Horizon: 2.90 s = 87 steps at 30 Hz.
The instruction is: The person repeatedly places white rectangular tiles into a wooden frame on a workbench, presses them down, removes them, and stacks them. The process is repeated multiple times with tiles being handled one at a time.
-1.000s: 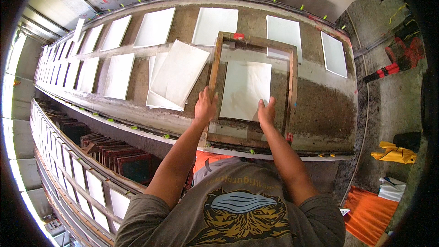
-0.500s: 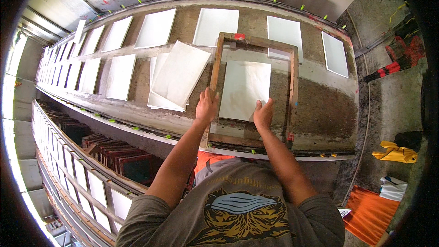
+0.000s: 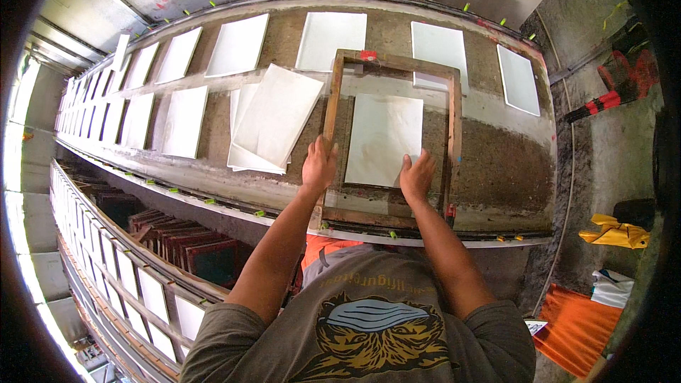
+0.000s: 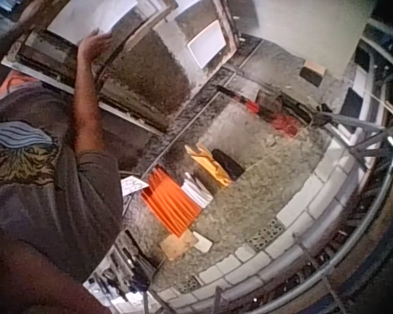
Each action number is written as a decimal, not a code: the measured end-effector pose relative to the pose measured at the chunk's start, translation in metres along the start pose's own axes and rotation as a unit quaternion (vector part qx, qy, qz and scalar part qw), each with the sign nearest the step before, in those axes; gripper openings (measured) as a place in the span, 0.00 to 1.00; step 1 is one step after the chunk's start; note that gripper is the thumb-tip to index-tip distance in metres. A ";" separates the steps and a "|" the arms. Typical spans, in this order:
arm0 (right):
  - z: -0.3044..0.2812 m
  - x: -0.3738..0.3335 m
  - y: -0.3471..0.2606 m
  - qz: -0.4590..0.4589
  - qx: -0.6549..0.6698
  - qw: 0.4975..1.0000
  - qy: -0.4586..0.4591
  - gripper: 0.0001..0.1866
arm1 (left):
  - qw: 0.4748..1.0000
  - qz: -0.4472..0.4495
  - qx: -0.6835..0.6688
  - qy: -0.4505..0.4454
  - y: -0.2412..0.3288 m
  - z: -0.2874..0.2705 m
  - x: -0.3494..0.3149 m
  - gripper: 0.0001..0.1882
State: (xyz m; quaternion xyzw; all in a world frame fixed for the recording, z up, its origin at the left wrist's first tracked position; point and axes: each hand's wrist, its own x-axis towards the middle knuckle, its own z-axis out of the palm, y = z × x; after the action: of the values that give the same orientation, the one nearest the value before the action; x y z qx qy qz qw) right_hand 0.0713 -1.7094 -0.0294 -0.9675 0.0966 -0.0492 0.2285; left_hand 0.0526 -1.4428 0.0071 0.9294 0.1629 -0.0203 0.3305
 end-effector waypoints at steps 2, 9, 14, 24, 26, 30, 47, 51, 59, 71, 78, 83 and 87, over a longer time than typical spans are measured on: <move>-0.002 -0.001 -0.002 -0.002 0.001 1.000 0.002 0.29 | 1.000 0.000 0.000 -0.003 0.000 -0.001 -0.001 0.33; 0.006 -0.001 0.001 -0.003 0.032 0.999 0.037 0.30 | 1.000 0.000 0.012 0.011 0.003 0.000 -0.002 0.33; 0.007 -0.002 0.000 0.010 0.052 0.998 0.029 0.30 | 1.000 0.000 0.014 0.011 0.002 0.000 -0.002 0.32; 0.013 -0.002 0.002 0.003 0.072 0.997 0.021 0.31 | 1.000 0.004 0.000 0.009 -0.001 0.001 -0.001 0.33; 0.017 -0.004 0.005 -0.014 0.043 0.998 0.042 0.31 | 1.000 0.003 0.002 0.008 0.001 0.001 -0.001 0.33; 0.016 -0.003 0.009 -0.025 0.045 0.999 0.013 0.30 | 1.000 0.000 0.011 0.006 0.003 -0.001 -0.001 0.33; 0.016 -0.003 0.009 -0.042 0.025 0.999 0.010 0.30 | 1.000 0.004 0.006 0.014 -0.002 0.003 -0.001 0.33; 0.015 -0.003 0.009 -0.042 0.029 0.999 0.007 0.30 | 1.000 0.006 0.013 0.018 -0.002 0.004 -0.001 0.33; 0.020 -0.003 0.011 -0.050 0.008 0.998 0.029 0.29 | 1.000 -0.005 -0.002 -0.016 -0.001 0.001 0.002 0.33; 0.008 -0.004 -0.004 -0.015 0.009 1.000 0.005 0.28 | 1.000 -0.001 0.013 0.020 -0.001 0.003 -0.001 0.32; 0.007 -0.004 -0.004 -0.011 0.002 1.000 -0.006 0.31 | 0.998 -0.013 0.064 0.017 0.015 -0.009 -0.007 0.31; 0.013 -0.005 -0.001 -0.010 0.016 1.000 0.023 0.32 | 0.986 0.047 0.159 0.036 0.033 -0.019 -0.016 0.32; 0.001 -0.005 -0.010 0.009 0.034 0.999 0.010 0.32 | 0.948 0.216 0.230 0.041 0.051 0.014 -0.017 0.36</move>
State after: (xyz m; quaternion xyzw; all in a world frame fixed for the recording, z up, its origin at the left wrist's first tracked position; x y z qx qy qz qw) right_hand 0.0680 -1.6995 -0.0259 -0.9577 0.1061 -0.0605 0.2606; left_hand 0.0536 -1.4931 0.0297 0.9931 -0.0373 0.0524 0.0978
